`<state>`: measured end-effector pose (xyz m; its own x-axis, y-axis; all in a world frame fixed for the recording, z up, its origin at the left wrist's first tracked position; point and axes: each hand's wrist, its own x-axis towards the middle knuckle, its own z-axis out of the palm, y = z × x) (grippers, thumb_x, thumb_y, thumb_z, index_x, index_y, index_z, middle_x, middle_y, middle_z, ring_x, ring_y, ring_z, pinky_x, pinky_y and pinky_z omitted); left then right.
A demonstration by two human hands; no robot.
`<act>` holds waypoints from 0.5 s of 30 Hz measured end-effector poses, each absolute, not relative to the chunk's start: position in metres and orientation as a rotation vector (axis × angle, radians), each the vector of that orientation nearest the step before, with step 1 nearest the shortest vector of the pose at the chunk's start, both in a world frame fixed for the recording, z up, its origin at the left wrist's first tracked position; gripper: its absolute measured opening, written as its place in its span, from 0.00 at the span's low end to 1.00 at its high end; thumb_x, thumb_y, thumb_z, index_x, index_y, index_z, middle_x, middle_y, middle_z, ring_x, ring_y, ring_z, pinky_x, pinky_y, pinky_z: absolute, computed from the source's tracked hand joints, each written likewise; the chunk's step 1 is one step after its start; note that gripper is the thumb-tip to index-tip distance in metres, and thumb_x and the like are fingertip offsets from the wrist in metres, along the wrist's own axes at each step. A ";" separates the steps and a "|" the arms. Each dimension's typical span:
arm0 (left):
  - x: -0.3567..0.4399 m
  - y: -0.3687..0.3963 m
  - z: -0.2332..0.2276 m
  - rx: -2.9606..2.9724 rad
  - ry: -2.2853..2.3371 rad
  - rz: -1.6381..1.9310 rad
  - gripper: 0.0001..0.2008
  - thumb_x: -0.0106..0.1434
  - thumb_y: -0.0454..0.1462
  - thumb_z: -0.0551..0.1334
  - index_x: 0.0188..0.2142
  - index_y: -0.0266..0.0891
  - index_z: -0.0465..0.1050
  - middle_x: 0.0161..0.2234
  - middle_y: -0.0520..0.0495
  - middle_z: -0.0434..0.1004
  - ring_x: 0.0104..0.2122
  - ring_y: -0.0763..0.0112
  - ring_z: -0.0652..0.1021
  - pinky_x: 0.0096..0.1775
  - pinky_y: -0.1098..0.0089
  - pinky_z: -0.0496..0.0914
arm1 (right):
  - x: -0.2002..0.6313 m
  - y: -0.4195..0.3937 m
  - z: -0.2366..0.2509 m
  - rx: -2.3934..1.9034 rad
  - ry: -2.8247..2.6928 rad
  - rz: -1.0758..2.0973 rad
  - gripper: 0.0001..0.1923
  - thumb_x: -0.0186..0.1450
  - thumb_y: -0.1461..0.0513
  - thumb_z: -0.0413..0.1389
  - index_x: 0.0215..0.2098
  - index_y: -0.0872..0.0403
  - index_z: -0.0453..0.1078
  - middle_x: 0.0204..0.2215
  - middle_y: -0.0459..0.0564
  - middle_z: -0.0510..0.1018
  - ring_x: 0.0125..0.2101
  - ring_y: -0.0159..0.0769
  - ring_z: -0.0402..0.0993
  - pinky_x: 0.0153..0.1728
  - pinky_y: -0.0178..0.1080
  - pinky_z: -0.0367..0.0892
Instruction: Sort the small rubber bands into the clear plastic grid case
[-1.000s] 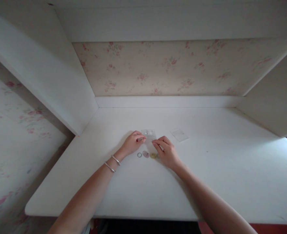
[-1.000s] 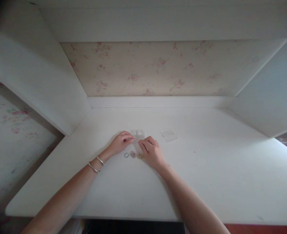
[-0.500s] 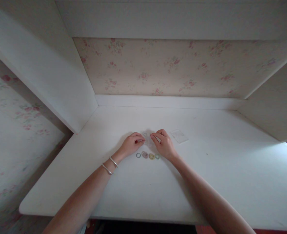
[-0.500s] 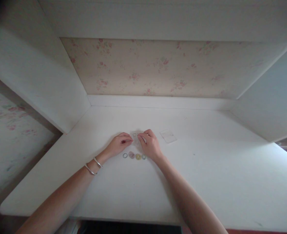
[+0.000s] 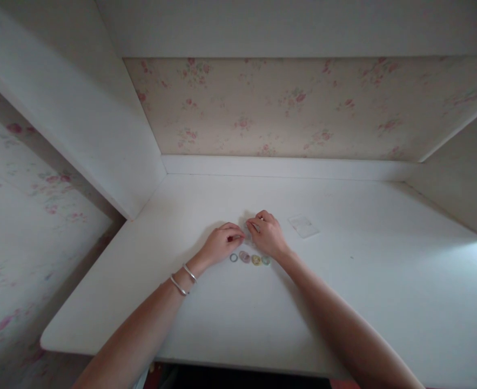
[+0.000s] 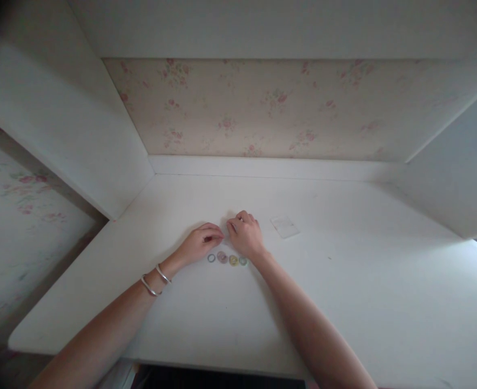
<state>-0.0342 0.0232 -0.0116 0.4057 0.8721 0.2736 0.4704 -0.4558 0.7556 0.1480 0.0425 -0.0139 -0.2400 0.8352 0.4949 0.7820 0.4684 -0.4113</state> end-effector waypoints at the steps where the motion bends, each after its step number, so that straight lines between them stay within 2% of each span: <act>1: -0.034 0.022 -0.011 2.083 1.139 0.893 0.08 0.60 0.34 0.59 0.35 0.41 0.77 0.38 0.48 0.74 0.38 0.71 0.74 0.43 0.70 0.70 | 0.148 0.041 -0.013 -1.351 -2.053 0.098 0.11 0.65 0.61 0.51 0.31 0.51 0.75 0.32 0.51 0.70 0.35 0.37 0.66 0.36 0.40 0.63; 7: -0.036 0.017 -0.013 2.065 1.158 0.840 0.09 0.61 0.37 0.59 0.37 0.41 0.78 0.40 0.47 0.73 0.34 0.72 0.74 0.37 0.72 0.70 | 0.160 0.028 -0.005 -1.338 -1.919 0.143 0.11 0.65 0.60 0.50 0.34 0.51 0.75 0.32 0.51 0.70 0.36 0.37 0.66 0.39 0.41 0.63; 13: -0.040 0.015 -0.007 2.029 1.123 0.854 0.09 0.62 0.38 0.58 0.38 0.40 0.77 0.40 0.46 0.72 0.36 0.72 0.74 0.38 0.72 0.69 | 0.177 0.009 -0.012 -1.388 -1.747 0.327 0.12 0.65 0.58 0.51 0.35 0.52 0.76 0.31 0.50 0.71 0.32 0.35 0.68 0.30 0.37 0.64; 15: -0.044 0.015 -0.002 2.042 1.127 0.843 0.09 0.62 0.37 0.58 0.37 0.40 0.77 0.39 0.46 0.72 0.36 0.72 0.73 0.39 0.72 0.69 | 0.180 0.005 -0.017 -1.411 -1.741 0.373 0.13 0.65 0.57 0.50 0.34 0.52 0.76 0.32 0.50 0.72 0.32 0.34 0.68 0.29 0.36 0.64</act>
<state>-0.0442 0.0148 -0.0024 0.4238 0.8783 0.2215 0.4606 -0.4196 0.7822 0.1799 0.0050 -0.0172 -0.0108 0.9083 0.4181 0.6577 0.3214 -0.6813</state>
